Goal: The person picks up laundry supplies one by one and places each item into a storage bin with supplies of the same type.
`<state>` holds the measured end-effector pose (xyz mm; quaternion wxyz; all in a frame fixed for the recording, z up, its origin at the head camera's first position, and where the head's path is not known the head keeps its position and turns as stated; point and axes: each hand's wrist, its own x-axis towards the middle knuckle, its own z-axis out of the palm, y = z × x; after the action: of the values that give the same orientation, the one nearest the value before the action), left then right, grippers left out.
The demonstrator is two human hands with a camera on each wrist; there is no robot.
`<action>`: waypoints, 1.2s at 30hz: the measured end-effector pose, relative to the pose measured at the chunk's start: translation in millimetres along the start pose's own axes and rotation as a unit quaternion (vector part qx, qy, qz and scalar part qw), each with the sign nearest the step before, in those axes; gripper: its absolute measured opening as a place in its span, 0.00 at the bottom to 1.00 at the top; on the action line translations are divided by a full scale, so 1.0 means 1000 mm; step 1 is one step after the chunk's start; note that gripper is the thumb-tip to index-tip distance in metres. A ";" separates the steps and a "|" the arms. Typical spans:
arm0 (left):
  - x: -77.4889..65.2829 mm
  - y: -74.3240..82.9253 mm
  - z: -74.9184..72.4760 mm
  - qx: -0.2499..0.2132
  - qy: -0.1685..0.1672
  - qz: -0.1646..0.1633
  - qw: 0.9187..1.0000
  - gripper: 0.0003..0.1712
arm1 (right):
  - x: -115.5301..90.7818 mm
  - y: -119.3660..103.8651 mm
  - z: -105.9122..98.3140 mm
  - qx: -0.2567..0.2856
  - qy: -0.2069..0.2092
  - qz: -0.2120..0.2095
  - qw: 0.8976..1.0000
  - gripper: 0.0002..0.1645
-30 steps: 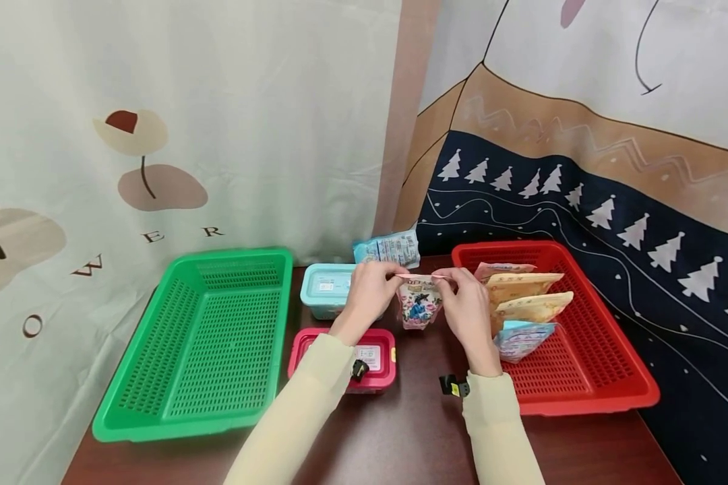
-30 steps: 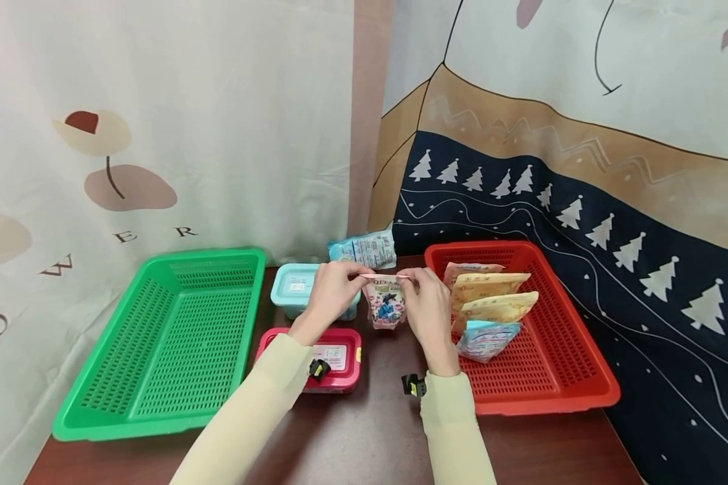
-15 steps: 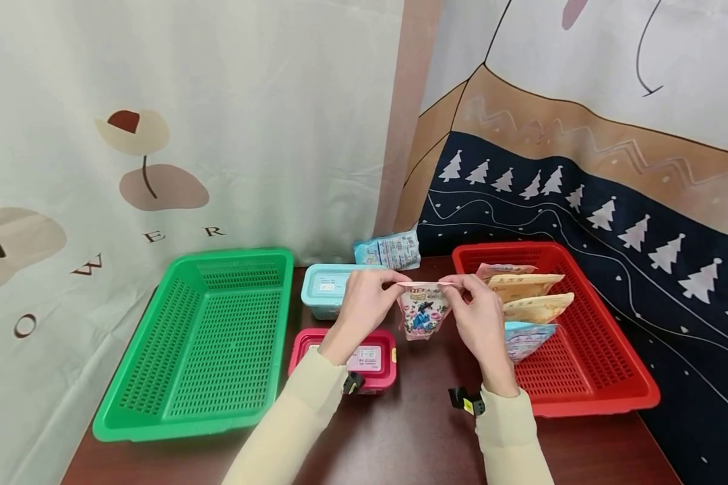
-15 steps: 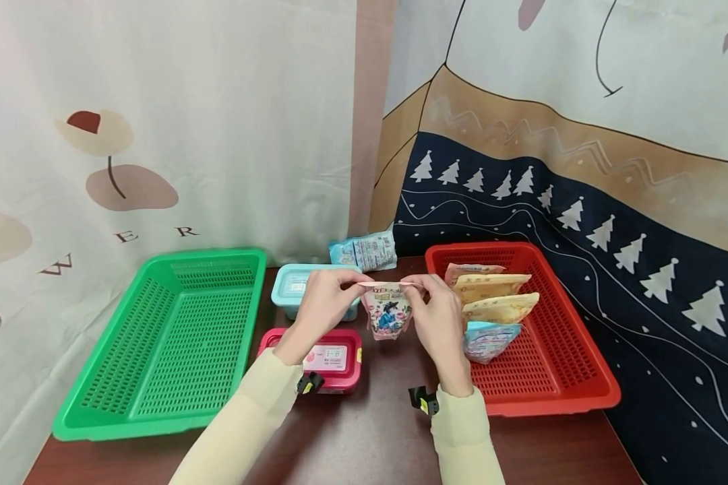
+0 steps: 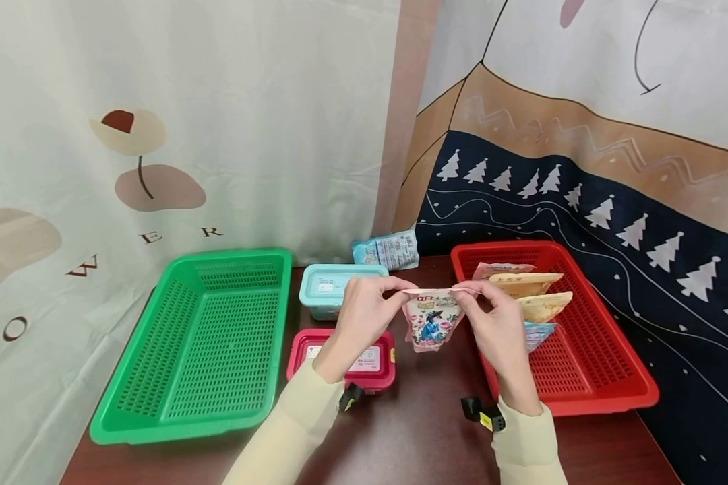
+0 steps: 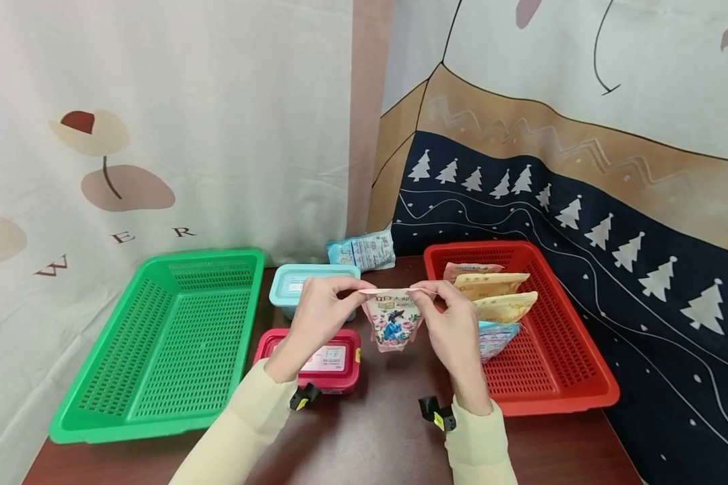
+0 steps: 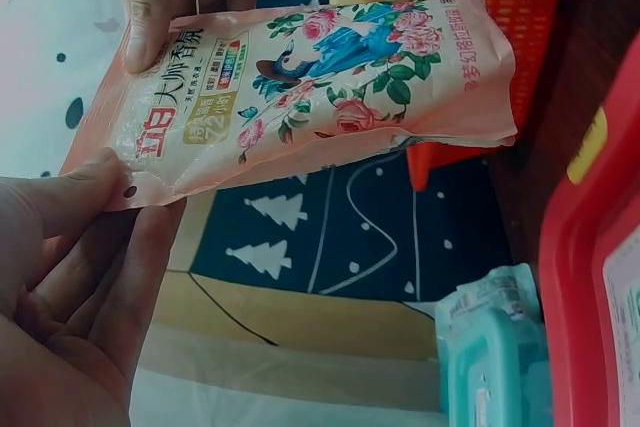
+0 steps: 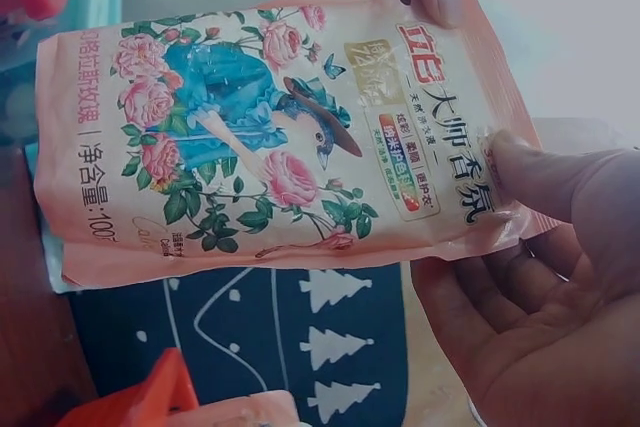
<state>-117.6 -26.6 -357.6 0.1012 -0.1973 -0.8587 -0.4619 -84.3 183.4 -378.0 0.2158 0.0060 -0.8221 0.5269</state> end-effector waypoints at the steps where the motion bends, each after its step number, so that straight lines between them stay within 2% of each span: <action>1: -0.001 0.002 0.000 -0.005 0.000 0.001 1.000 0.06 | -0.001 -0.002 -0.002 0.004 -0.001 0.001 1.000 0.08; 5: -0.006 0.009 -0.001 -0.021 -0.003 0.006 1.000 0.07 | -0.006 -0.008 -0.012 0.015 -0.007 0.003 1.000 0.09; 12: -0.010 0.021 0.003 -0.041 0.004 0.017 0.999 0.07 | -0.013 -0.012 -0.028 -0.002 -0.007 -0.001 1.000 0.08; 20: -0.009 0.033 0.014 -0.070 -0.016 0.011 0.997 0.06 | -0.017 -0.013 -0.048 -0.013 0.009 -0.015 1.000 0.07; 28: -0.007 0.045 0.028 -0.081 -0.027 0.048 0.995 0.06 | -0.021 -0.013 -0.068 -0.003 0.039 -0.006 0.999 0.07; 36: -0.004 0.057 0.047 -0.051 -0.044 0.077 0.995 0.06 | -0.022 -0.004 -0.091 -0.008 0.058 -0.004 0.998 0.08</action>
<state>-88.5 40.1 -342.4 0.0886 -0.2878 -0.8202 -0.4865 -31.3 255.7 -350.8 0.2654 -0.0229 -0.8121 0.5191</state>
